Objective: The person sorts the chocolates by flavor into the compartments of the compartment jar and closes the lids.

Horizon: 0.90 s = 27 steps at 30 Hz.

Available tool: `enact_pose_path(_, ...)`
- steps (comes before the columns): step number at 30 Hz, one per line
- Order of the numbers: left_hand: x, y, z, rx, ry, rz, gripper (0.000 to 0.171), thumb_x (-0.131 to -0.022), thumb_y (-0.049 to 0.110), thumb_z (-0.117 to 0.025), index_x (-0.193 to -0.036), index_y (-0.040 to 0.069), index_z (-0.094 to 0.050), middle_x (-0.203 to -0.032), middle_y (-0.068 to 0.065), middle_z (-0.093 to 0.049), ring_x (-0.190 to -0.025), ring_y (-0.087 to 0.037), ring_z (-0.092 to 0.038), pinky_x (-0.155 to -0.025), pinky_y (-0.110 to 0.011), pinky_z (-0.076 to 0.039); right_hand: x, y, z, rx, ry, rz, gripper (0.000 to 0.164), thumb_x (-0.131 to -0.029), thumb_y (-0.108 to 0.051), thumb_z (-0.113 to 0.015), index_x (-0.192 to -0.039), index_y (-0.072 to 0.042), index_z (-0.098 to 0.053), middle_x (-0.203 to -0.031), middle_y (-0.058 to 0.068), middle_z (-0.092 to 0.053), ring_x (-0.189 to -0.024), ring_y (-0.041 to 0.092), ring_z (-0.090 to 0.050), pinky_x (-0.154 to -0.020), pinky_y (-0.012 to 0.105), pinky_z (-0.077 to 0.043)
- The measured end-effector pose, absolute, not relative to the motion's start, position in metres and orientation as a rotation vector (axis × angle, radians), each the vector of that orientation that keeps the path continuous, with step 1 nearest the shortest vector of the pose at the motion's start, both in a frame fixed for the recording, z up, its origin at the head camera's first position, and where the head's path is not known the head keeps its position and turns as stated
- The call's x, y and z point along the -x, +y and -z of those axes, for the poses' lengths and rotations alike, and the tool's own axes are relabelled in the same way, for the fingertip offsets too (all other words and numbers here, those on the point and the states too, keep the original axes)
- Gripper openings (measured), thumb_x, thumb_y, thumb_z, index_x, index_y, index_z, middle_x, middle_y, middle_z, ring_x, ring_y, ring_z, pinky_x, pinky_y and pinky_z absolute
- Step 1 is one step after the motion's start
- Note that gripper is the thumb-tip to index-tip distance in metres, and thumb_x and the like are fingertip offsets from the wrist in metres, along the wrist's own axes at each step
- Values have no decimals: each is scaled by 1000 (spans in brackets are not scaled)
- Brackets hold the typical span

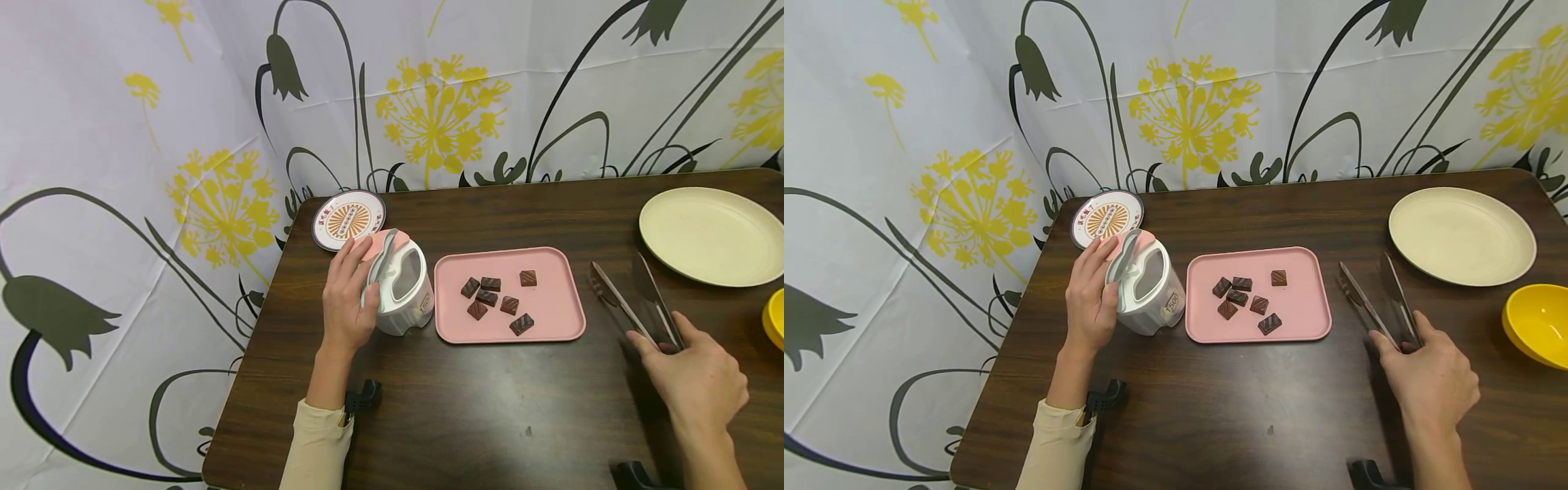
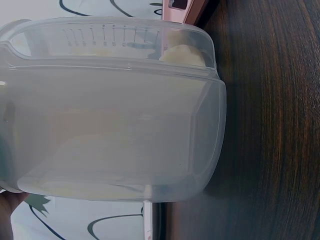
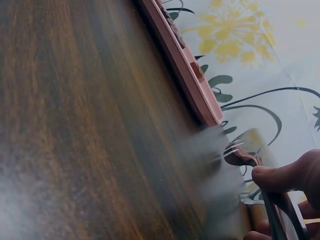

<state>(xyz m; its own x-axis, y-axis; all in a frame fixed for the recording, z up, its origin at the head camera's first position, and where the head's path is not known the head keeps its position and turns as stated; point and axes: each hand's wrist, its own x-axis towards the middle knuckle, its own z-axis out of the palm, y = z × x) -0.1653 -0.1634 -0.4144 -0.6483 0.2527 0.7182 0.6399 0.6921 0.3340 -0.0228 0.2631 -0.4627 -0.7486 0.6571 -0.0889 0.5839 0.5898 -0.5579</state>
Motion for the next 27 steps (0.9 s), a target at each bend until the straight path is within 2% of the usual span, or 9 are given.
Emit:
enact_pose_path(6, 165, -164, 415, 680, -2245, 771, 65, -97, 51, -29, -116, 5, -71, -138, -8, -57, -133, -37, -43, -110, -47, -32, 25, 264, 461, 1030, -2778, -810, 86, -74, -66, -72, -140, -14, -55, -122, 30, -59, -93, 58, -53, -57, 59, -38)
enact_pose_path(13, 165, -163, 416, 682, -2238, 777, 65, -97, 51, -29, -117, 5, -71, -138, -8, -57, -133, -37, -43, -110, -48, -32, 27, 262, 463, 1039, -2818, -760, 92, -72, -69, -70, -143, -13, -51, -126, 32, -55, -92, 60, -52, -55, 58, -37)
enact_pose_path(20, 166, -163, 416, 688, -2228, 780, 64, -97, 50, -30, -116, 5, -71, -138, -9, -57, -134, -36, -42, -110, -48, -32, 27, 258, 469, 946, -2797, -706, 88, -72, -62, -76, -138, -8, -55, -104, 30, -60, -82, 60, -54, -47, 57, -37)
enact_pose_path(27, 166, -164, 416, 686, -2230, 781, 64, -97, 50, -30, -117, 5, -71, -138, -8, -57, -133, -37, -43, -110, -48, -32, 28, 258, 469, 915, -2816, -709, 88, -72, -62, -76, -136, -6, -55, -94, 29, -59, -78, 59, -54, -44, 55, -35)
